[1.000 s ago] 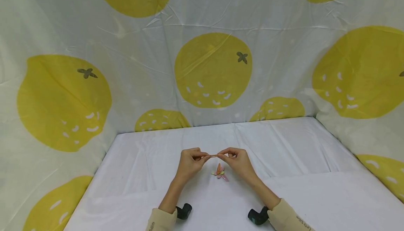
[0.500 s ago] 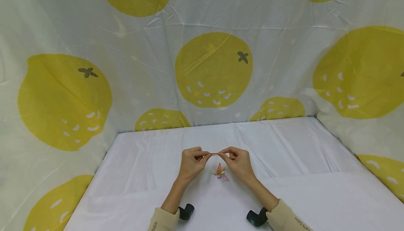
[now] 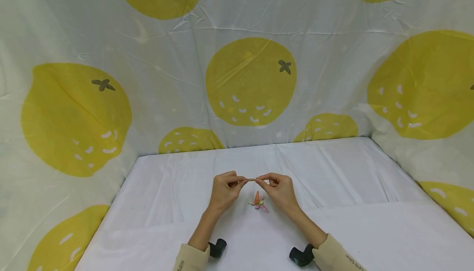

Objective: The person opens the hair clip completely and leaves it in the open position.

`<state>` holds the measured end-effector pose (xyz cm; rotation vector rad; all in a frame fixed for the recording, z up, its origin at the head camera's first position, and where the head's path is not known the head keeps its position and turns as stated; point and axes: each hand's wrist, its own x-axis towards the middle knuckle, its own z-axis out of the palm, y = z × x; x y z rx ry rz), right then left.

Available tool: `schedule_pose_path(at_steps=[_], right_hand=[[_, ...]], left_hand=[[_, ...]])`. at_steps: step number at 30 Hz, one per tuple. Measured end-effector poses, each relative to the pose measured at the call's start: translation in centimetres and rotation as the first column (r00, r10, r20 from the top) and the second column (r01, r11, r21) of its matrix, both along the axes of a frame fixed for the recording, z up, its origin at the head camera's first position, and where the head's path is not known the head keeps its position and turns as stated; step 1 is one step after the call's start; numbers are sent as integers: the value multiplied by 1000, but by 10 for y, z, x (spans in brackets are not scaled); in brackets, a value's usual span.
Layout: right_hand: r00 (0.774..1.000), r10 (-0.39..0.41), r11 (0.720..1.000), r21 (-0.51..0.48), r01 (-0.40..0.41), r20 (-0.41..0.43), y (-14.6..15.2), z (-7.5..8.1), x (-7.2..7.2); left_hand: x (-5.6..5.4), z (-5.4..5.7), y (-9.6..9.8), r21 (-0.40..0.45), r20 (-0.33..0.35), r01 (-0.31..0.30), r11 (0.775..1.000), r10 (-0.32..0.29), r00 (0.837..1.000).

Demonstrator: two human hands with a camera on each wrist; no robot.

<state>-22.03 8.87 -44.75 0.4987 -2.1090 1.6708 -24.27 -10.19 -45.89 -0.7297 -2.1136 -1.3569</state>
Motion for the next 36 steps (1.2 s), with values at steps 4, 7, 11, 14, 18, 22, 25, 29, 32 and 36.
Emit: schedule_pose_path(at_steps=[4, 7, 11, 14, 18, 22, 25, 29, 32, 36], right_hand=[[999, 13, 1000, -7, -13, 41, 1, 3, 1], [998, 18, 1000, -4, -18, 60, 1, 3, 0], [996, 16, 1000, 7, -17, 90, 3, -8, -8], [995, 31, 999, 9, -32, 94, 6, -19, -15], [993, 59, 998, 4, -59, 102, 10, -24, -19], [992, 55, 998, 12, -57, 112, 10, -24, -20], [990, 28, 1000, 1, -28, 138, 9, -26, -20], [977, -3, 999, -30, 10, 213, 10, -27, -20], [967, 6, 999, -35, 3, 254, 11, -25, -19], [945, 23, 1000, -25, -16, 326, 16, -20, -20]], left_hand=[[0, 2, -1, 56, 67, 26, 998, -30, 997], [0, 2, -1, 79, 111, 28, 996, -37, 993], [0, 2, -2, 91, 150, 24, 996, -37, 988], [1, 3, -3, 101, 167, 27, 995, -43, 985], [1, 2, -4, 107, 181, 22, 994, -41, 983], [1, 1, -4, 111, 189, 25, 993, -46, 981], [1, 0, -5, 119, 206, 40, 992, -64, 976], [1, -1, -5, 123, 240, 60, 991, -89, 967], [1, -1, -3, 121, 258, 56, 991, -85, 962], [-1, 1, -1, 124, 294, 42, 991, -77, 953]])
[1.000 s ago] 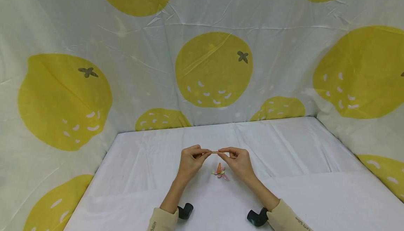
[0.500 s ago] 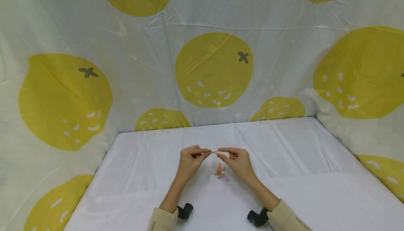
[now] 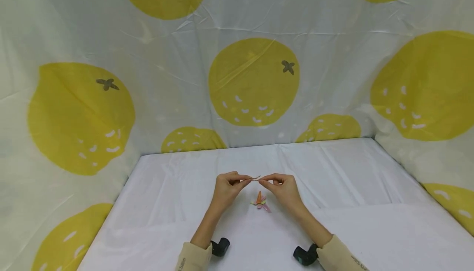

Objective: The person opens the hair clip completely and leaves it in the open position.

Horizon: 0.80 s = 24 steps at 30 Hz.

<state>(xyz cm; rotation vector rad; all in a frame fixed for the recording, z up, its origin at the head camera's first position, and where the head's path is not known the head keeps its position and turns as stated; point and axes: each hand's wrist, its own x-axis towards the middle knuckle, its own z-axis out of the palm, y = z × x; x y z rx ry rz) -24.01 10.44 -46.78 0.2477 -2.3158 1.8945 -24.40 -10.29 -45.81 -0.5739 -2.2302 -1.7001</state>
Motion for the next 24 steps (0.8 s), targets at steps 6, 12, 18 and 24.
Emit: schedule_pose_path(at_steps=[6, 12, 18, 24], right_hand=[[993, 21, 1000, 20, -23, 117, 8, -1, -5], [989, -14, 1000, 26, 11, 147, 8, -4, -16], [981, -87, 996, -9, 90, 175, 7, -8, -40], [973, -116, 993, -3, 119, 200, 6, -12, -66]], left_hand=[[-5, 0, 3, -54, 59, 2, 999, 1, 998], [-18, 3, 8, -165, 27, -51, 985, 56, 998], [-42, 5, 16, -221, 36, -99, 970, 110, 993], [-66, 1, 21, -175, 154, -119, 977, 147, 977]])
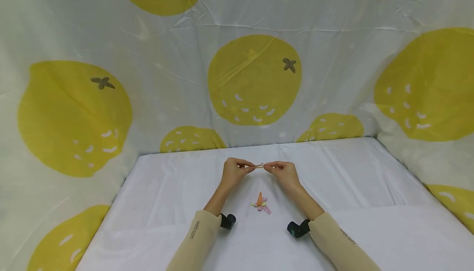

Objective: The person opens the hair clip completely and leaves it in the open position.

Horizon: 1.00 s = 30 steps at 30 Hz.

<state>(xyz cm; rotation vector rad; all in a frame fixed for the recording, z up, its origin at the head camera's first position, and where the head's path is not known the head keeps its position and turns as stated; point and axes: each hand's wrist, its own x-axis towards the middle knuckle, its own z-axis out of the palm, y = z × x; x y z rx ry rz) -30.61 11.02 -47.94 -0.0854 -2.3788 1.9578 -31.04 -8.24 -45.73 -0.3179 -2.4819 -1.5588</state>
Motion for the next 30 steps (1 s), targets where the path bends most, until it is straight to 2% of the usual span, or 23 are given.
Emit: schedule_pose_path(at_steps=[4, 8, 12, 19, 30], right_hand=[[999, -27, 1000, 4, 27, 42, 1, -4, -12], [998, -48, 998, 37, 46, 51, 1, -5, -20], [998, -44, 997, 63, 41, 48, 1, -7, -29], [1000, 2, 993, 120, -3, 10, 1, -12, -35], [1000, 2, 986, 168, 1, -21, 9, -18, -37]], left_hand=[[-13, -7, 5, -7, 24, -22, 1000, 22, 999], [-23, -13, 8, -23, 50, -46, 999, 47, 998], [-31, -15, 8, -46, 56, -54, 998, 56, 997], [-36, -19, 6, -93, 98, -48, 995, 57, 994], [-42, -26, 11, -147, 148, -24, 989, 46, 988]])
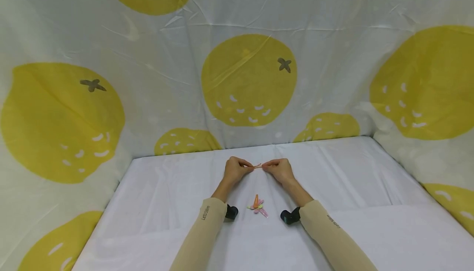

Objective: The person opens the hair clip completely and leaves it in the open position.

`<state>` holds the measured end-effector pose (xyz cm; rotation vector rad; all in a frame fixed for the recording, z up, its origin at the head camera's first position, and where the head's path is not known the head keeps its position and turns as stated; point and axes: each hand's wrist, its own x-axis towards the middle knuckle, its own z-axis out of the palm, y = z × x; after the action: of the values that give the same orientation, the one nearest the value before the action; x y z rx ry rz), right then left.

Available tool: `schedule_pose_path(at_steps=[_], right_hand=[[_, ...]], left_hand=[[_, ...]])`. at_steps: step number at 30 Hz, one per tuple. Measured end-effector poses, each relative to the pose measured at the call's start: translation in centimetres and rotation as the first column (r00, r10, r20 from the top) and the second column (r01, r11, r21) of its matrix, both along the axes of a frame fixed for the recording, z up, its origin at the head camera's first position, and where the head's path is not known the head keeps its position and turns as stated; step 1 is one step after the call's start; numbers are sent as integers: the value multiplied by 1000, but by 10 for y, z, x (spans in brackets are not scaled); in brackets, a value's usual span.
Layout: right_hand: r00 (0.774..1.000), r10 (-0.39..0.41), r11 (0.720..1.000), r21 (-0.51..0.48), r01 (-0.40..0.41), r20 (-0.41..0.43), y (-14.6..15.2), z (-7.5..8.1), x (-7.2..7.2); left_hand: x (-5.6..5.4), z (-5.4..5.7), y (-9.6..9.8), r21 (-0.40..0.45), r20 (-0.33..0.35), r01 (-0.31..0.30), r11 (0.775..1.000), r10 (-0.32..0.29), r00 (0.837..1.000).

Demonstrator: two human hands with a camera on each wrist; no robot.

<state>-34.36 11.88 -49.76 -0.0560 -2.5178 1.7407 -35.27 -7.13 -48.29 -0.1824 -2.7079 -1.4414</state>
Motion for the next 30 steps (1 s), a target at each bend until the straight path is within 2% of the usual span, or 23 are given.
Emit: schedule_pose_path(at_steps=[6, 10, 14, 18, 21, 25, 30], right_hand=[[1000, 12, 1000, -9, -12, -11, 0, -1, 1], [999, 26, 999, -32, -26, 27, 3, 3, 5], [996, 44, 997, -64, -39, 81, 10, 8, 12], [990, 56, 998, -50, -49, 129, 20, 11, 20], [985, 72, 997, -50, -65, 158, 25, 11, 29], [978, 111, 993, -62, -102, 176, 27, 12, 45], [975, 139, 990, -50, -132, 172, 27, 15, 62]], left_hand=[[0, 1, -1, -18, 12, -2, 1000, 2, 1000], [1, 4, -4, -42, 8, -13, 999, 13, 1000], [7, 11, -9, -78, -39, -16, 997, 13, 999], [17, 21, -14, -121, -90, 18, 992, -29, 996], [28, 25, -17, -120, -87, 59, 991, -70, 994], [42, 23, -20, -112, -56, 95, 989, -102, 993], [54, 20, -21, -90, -49, 125, 988, -129, 990]])
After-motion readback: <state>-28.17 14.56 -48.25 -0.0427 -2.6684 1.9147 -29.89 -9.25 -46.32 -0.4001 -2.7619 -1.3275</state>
